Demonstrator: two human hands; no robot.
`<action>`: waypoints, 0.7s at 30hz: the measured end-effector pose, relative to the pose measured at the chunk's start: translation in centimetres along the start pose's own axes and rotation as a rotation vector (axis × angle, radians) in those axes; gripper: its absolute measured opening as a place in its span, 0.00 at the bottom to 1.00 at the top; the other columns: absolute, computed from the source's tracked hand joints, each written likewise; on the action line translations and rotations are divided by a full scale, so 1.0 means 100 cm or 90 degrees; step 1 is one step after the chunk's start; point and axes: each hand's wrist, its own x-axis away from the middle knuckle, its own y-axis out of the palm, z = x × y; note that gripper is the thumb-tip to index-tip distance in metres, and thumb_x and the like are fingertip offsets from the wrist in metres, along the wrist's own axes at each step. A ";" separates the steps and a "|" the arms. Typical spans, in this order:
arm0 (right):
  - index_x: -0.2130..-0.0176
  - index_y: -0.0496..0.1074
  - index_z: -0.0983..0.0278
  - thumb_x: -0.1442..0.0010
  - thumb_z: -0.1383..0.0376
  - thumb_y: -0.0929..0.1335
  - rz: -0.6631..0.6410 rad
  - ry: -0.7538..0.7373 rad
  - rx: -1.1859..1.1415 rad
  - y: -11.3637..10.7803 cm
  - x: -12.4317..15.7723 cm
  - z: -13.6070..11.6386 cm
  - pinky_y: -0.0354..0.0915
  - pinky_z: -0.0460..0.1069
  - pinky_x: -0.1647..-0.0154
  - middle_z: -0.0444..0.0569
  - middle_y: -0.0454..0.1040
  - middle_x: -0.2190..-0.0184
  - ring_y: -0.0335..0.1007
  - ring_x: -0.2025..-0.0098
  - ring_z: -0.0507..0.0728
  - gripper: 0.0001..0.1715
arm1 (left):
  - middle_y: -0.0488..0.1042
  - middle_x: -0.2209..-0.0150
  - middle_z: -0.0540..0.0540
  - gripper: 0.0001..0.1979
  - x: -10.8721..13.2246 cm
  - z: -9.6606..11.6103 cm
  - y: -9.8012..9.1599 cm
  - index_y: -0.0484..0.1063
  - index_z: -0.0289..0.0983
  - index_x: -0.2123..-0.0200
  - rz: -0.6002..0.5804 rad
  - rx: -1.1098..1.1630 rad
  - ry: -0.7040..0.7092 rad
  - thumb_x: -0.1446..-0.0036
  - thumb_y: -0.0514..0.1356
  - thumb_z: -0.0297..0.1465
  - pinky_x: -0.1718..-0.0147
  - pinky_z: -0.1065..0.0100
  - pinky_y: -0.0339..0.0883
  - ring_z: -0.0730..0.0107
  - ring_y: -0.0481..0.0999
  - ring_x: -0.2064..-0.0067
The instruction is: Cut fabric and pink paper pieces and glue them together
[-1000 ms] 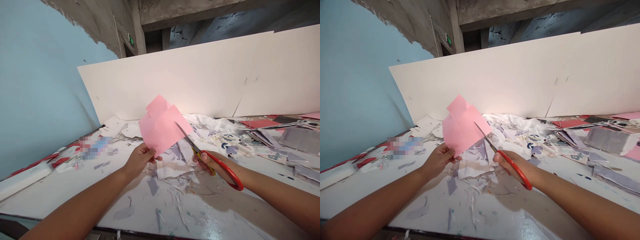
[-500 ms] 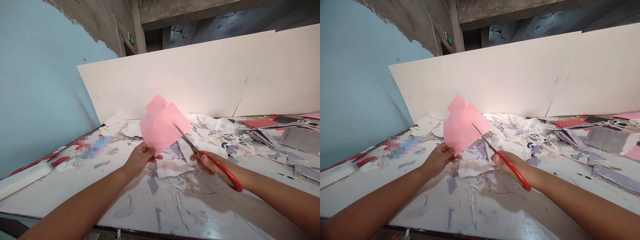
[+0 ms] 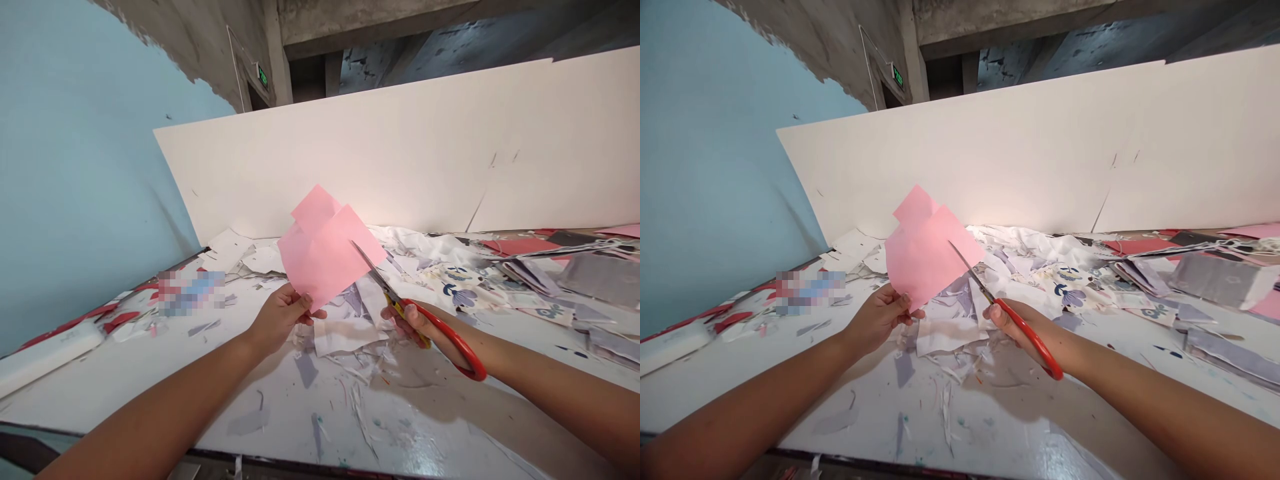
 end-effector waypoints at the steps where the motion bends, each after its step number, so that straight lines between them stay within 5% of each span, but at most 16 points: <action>1: 0.77 0.57 0.62 0.47 0.39 0.49 -0.012 -0.001 -0.007 0.000 0.000 0.000 0.60 0.50 0.69 0.44 0.59 0.81 0.56 0.76 0.53 0.32 | 0.67 0.72 0.49 0.14 0.000 0.000 0.000 0.66 0.36 0.67 -0.003 0.004 0.000 0.53 0.59 0.40 0.74 0.72 0.63 0.68 0.74 0.68; 21: 0.71 0.61 0.63 0.44 0.42 0.49 -0.060 0.029 -0.067 0.001 0.000 0.008 0.56 0.48 0.73 0.44 0.60 0.77 0.52 0.78 0.51 0.31 | 0.69 0.72 0.48 0.15 0.001 0.001 0.000 0.68 0.36 0.67 -0.005 -0.036 0.011 0.54 0.59 0.41 0.75 0.71 0.63 0.65 0.75 0.68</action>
